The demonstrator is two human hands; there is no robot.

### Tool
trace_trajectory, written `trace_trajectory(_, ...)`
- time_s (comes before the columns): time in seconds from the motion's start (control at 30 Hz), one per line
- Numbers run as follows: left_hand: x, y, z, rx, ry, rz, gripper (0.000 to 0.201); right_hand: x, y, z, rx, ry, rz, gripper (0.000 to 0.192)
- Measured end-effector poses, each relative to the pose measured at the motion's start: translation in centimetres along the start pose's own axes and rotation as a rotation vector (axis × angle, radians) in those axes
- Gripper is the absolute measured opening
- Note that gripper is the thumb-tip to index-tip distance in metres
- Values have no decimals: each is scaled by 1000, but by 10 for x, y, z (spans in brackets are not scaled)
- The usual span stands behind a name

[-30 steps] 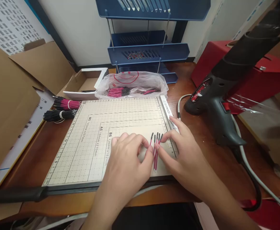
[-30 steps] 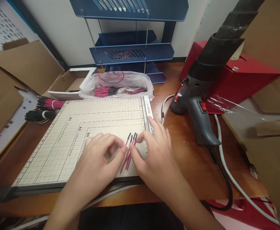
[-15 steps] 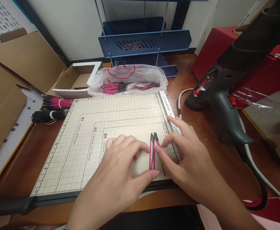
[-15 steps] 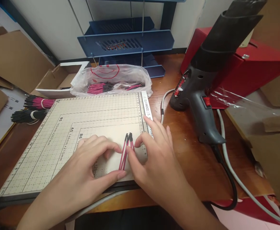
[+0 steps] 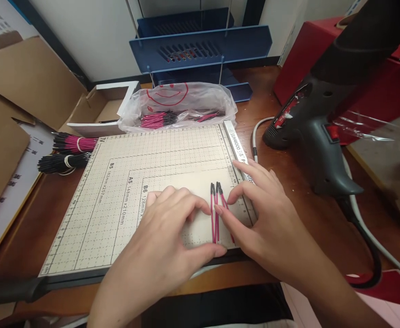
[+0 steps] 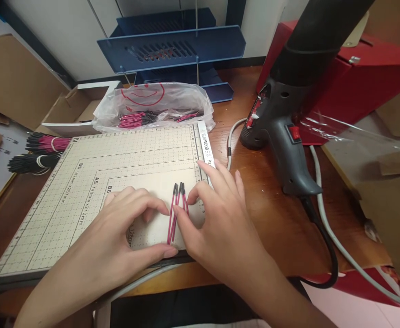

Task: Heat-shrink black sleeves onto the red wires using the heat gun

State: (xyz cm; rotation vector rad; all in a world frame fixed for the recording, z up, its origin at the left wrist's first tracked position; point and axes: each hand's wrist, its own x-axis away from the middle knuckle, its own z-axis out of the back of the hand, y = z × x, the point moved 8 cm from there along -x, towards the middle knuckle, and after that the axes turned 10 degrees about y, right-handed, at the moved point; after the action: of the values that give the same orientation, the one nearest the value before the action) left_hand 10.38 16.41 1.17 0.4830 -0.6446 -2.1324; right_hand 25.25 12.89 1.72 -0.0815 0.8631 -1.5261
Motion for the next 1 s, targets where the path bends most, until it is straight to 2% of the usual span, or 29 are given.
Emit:
trace_trajectory(0.3, 0, 1, 3, -8, 25, 3, 33, -1, 1, 3, -14, 54, 8, 15)
trace_trajectory(0.53, -1, 3, 2, 16, 35, 37, 21, -1, 1, 4, -16, 49, -1, 16)
trace_trajectory(1.0, -1, 2, 4, 4, 55, 46, 10, -1, 0, 3, -15, 61, 21, 16)
